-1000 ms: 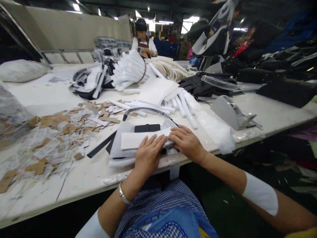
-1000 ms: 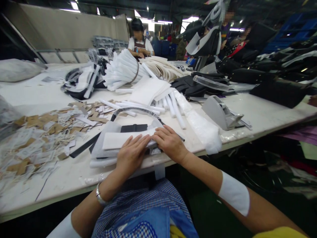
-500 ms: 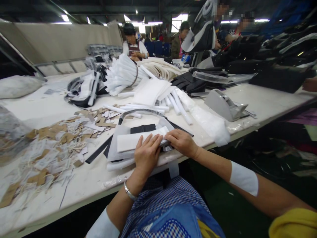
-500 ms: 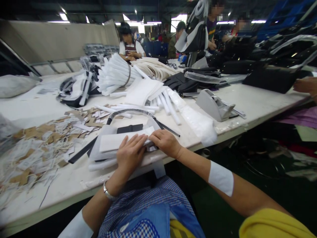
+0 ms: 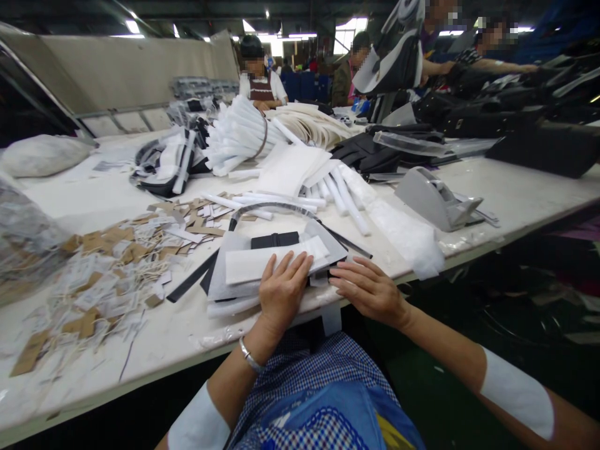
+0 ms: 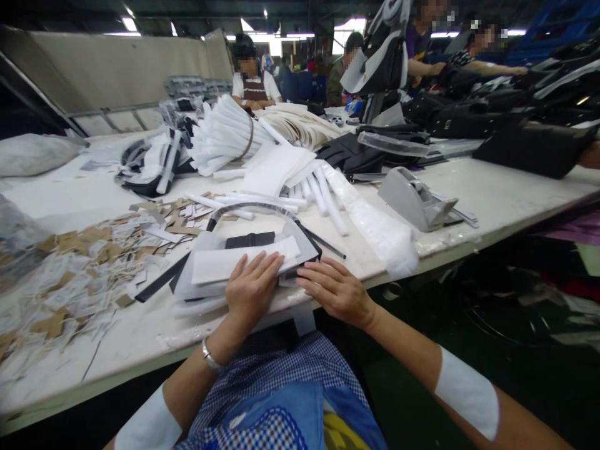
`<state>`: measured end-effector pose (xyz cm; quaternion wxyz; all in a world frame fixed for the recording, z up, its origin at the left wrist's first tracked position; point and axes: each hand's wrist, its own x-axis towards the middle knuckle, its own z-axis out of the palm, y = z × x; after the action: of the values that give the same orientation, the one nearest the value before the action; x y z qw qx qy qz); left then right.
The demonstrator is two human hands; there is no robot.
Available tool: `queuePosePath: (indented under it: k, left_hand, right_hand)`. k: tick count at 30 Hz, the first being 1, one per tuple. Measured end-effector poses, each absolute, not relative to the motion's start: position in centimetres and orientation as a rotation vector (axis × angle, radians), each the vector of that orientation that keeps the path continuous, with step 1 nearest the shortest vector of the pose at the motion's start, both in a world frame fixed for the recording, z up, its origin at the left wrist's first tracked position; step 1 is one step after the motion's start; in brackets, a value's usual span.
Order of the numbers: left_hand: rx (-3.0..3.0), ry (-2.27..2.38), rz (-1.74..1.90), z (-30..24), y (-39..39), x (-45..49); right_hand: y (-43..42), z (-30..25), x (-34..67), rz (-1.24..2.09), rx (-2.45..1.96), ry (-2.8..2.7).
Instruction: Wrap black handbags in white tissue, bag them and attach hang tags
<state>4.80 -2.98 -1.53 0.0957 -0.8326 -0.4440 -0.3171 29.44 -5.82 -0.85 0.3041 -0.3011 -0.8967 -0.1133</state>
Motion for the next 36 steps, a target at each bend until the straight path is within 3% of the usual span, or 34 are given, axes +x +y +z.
queuePosePath:
  k: [6,11,21,30,36]
  left_hand:
    - [-2.490,-1.325,-0.909,-1.4,-3.1,4.8]
    - [-2.471,-1.327,-0.924,-1.5,-3.1,4.9]
    - [-2.453,-1.325,-0.910,-1.6,-3.0,5.0]
    - [-2.452,-1.313,-0.891,-1.9,-3.0,5.0]
    - [-2.464,-1.272,-0.882,-2.0,-3.0,4.8]
  right_hand:
    - [-8.4,-5.1,30.9,-0.416,-0.779,-2.573]
    - [-8.0,-6.1,28.8,-0.371,-0.733,-2.425]
    - [-9.7,-4.0,25.8,0.001,-0.762,-2.216]
    - [-11.1,-2.2,25.2,0.022,-0.768,-2.215]
    - [-9.0,1.9,25.3,0.003,-0.766,-2.221]
